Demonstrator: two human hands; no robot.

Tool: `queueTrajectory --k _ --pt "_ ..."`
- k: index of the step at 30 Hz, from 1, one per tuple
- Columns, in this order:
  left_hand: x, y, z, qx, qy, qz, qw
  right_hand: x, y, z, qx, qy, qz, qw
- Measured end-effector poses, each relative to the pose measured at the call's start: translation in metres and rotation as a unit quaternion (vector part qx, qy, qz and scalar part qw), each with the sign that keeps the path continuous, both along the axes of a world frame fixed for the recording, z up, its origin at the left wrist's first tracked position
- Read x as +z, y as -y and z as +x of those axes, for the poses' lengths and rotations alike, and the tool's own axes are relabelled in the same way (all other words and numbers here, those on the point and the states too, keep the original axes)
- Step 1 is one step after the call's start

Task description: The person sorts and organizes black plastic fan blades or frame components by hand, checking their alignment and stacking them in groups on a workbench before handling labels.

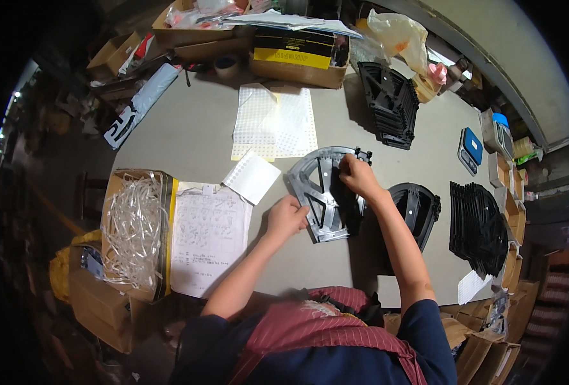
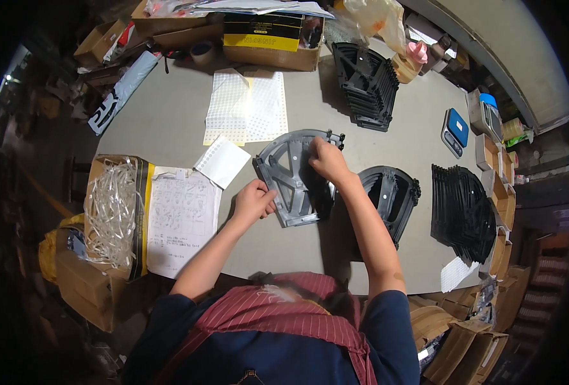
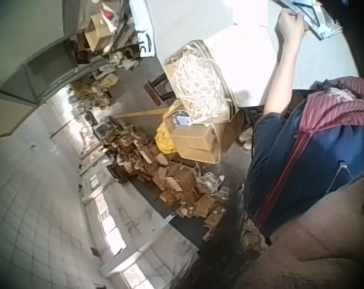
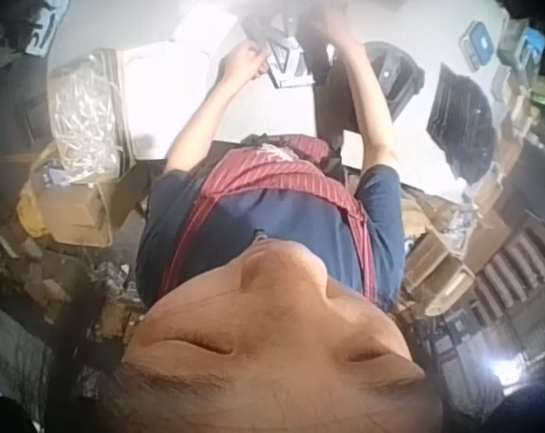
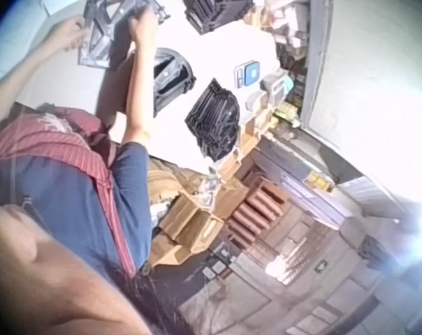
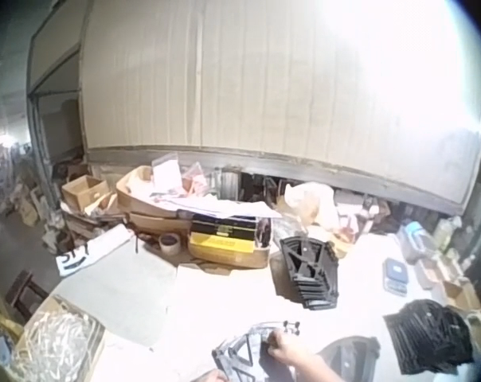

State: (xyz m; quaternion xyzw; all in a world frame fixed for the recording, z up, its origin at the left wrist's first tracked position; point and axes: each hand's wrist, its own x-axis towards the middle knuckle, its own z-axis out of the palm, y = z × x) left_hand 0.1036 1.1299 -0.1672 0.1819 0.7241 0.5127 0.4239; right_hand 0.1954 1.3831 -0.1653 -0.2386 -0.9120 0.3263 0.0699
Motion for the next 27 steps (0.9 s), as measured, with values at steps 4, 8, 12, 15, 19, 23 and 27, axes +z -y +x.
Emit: queueTrajectory --k 4,8,12,15,19,23,27 --pt "-0.005 0.001 0.003 0.012 -0.018 0.025 0.999 -0.007 0.011 -0.011 0.068 -0.047 0.162 0.983" --pt "-0.004 -0.002 0.002 -0.002 -0.026 0.012 1.0 -0.007 -0.002 -0.012 0.02 -0.01 0.304 0.952" --pt "-0.007 0.001 0.005 0.001 -0.063 -0.011 0.998 -0.002 -0.004 0.006 -0.11 0.032 0.332 0.936" --pt "-0.007 0.003 0.01 -0.009 -0.116 -0.027 0.993 -0.005 0.023 0.029 -0.182 0.111 0.295 0.931" --pt "-0.02 0.021 0.006 -0.033 -0.275 -0.045 0.96 -0.009 0.076 0.031 -0.172 0.116 0.321 0.924" --pt "-0.017 0.044 0.001 -0.054 -0.3 -0.075 0.949 0.005 0.097 0.036 -0.165 0.104 0.207 0.959" --pt "0.001 0.059 0.015 0.019 -0.039 -0.05 0.998 0.013 0.103 0.039 -0.158 0.092 0.149 0.972"
